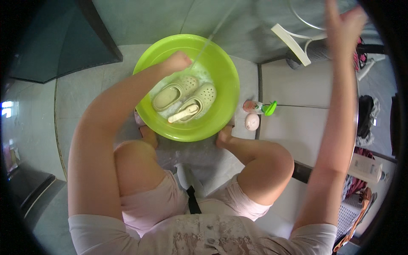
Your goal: The person washes a pair of rubber clogs in a basin of soapy water using a small brush, scrubbing the exterior and interior of each shoe by hand.
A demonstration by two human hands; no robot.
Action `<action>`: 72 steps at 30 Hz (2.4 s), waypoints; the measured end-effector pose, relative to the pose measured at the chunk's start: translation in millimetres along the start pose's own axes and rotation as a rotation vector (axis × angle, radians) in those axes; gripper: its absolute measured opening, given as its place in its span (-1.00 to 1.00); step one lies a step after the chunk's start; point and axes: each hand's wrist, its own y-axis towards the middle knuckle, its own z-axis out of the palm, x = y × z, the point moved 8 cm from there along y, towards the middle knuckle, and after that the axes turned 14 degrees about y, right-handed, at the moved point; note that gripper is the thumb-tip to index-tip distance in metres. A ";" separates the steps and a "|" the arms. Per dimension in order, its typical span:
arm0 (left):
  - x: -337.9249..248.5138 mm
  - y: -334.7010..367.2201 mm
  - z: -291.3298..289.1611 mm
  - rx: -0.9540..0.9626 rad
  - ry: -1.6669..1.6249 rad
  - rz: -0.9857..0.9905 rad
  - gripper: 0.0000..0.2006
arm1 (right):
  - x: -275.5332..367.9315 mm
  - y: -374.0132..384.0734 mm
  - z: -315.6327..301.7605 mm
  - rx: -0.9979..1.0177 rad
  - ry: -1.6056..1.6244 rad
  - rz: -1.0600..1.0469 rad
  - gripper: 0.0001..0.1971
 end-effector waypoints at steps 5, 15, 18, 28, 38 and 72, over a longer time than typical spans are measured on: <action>101.8 -40.5 57.6 0.258 0.580 0.023 -0.64 | 131.3 -289.8 220.1 1.164 0.649 0.279 -0.79; 165.7 -50.5 50.9 0.038 0.373 -0.517 -0.58 | 216.6 -519.9 277.5 1.153 0.472 1.370 -0.25; 115.8 -50.7 -2.6 -0.201 0.591 -0.327 -0.59 | 188.8 -507.1 286.8 1.313 0.421 1.193 -0.22; 97.7 -89.8 -12.5 -0.237 0.724 -0.291 -0.59 | 183.6 -502.6 329.5 1.326 0.274 0.798 -0.31; 60.4 -140.6 -69.2 -0.390 0.649 -0.364 -0.52 | 199.1 -506.1 325.4 1.171 0.331 1.031 -0.35; 73.5 -78.7 -63.8 -0.791 0.125 -0.035 -0.56 | 180.6 -464.0 275.8 0.561 1.941 2.331 -0.49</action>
